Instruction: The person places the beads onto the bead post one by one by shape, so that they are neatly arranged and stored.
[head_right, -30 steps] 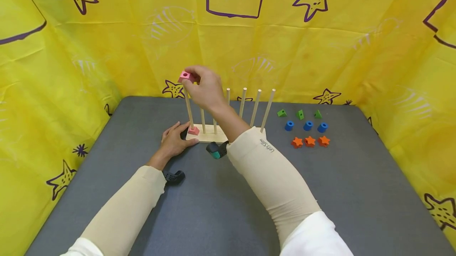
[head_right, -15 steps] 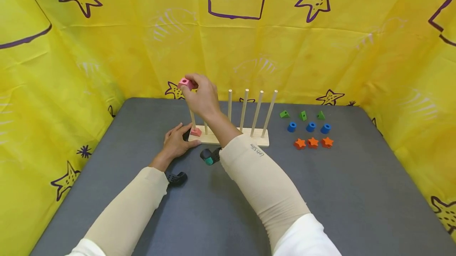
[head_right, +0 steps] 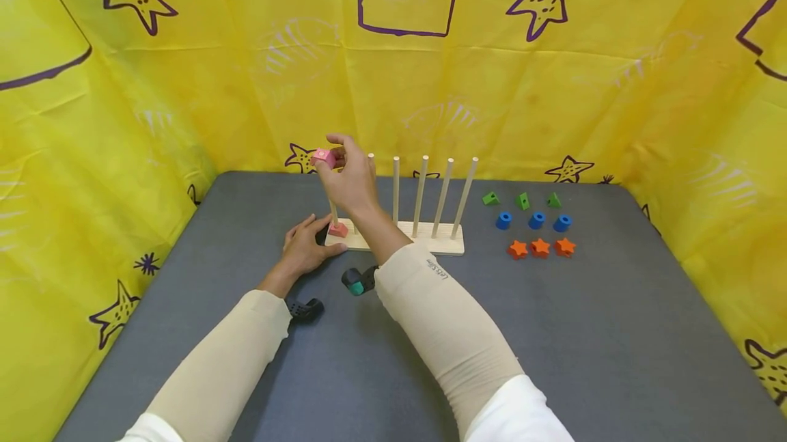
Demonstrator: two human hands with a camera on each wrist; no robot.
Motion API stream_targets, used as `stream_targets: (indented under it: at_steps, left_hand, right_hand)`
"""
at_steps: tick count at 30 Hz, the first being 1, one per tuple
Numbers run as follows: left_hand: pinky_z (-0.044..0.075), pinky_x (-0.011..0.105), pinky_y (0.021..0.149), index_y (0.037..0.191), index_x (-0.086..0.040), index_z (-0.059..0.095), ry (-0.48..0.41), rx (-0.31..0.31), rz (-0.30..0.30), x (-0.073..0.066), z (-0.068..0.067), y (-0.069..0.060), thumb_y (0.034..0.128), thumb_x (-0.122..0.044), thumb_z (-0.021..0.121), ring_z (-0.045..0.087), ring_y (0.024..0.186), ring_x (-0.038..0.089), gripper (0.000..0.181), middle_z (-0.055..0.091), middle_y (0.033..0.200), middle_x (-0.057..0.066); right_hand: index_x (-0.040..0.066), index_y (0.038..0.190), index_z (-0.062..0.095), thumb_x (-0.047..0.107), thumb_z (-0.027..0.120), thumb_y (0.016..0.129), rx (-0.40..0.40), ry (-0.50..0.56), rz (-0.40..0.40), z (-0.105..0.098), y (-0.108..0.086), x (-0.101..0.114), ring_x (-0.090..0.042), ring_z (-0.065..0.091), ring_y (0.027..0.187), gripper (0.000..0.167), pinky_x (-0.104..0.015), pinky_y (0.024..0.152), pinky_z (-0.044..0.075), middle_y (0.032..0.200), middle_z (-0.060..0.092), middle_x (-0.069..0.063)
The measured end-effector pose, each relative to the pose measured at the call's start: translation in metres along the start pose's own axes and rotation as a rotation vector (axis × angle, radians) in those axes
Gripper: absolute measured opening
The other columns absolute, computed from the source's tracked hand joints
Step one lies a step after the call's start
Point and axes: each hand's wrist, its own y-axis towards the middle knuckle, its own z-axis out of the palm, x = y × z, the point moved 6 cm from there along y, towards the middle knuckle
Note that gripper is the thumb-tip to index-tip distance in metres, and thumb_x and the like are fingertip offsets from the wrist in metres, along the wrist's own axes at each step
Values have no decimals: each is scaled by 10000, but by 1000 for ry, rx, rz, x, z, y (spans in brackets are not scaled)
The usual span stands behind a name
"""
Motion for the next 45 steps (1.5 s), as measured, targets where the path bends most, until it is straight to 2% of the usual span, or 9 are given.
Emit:
stream_targets:
  at_steps: [5,13,22,26,35,40,43,45]
  left_hand:
    - [21,502,1111,1475,-120,423,-9,2,-15,4,0,-1,800,-456,767,182,1418,287,828,418,1469,130]
    - [16,509,1109,1481,-130,415,-6,17,-34,6,0,-2,799,-475,759,170,1419,288,837,413,1473,129]
    - [20,500,1111,1481,-129,414,-10,7,-36,5,0,-2,798,-487,753,166,1423,270,842,420,1474,97]
    - [25,492,1113,1472,-130,429,-13,-5,-24,3,1,-2,792,-490,757,176,1422,260,837,432,1468,75]
    - [27,489,1112,1476,-144,426,1,-21,6,-1,0,0,779,-503,762,189,1419,271,852,445,1458,75]
    - [21,501,1113,1468,-159,445,4,-26,-4,-2,-2,-2,767,-494,777,190,1418,283,844,467,1440,88]
    - [23,504,1113,1461,-142,454,6,-31,-3,-2,-2,-3,766,-489,781,193,1417,289,843,482,1426,94]
    - [26,497,1114,1459,-136,455,7,-28,0,-2,-1,-3,769,-496,776,196,1418,286,842,482,1427,86]
  right_hand:
    - [32,1253,517,44,706,861,-20,92,30,4,-5,-13,-216,617,816,435,-285,699,515,932,619,-104]
    - [18,1259,527,63,731,857,-11,194,117,13,-13,-33,-213,620,885,453,-297,754,515,964,617,-99]
    - [-1,1131,623,68,717,873,-19,245,216,19,-21,-54,-211,613,907,283,-310,811,510,972,636,-94]
    - [14,1091,647,70,730,863,-34,241,273,20,-26,-65,-213,611,908,249,-331,819,502,957,635,-83]
    - [5,1062,656,67,735,846,-39,145,303,25,-36,-90,-216,583,967,239,-333,851,477,981,647,-96]
    - [16,1046,668,70,740,831,-35,113,333,28,-42,-103,-215,577,963,233,-310,823,481,981,652,-91]
    - [16,1042,671,58,744,825,-35,121,359,30,-46,-110,-217,584,956,233,-295,779,515,977,646,-96]
    - [1,1051,661,22,735,824,-30,167,388,33,-49,-115,-252,634,932,240,-320,737,549,980,632,-115]
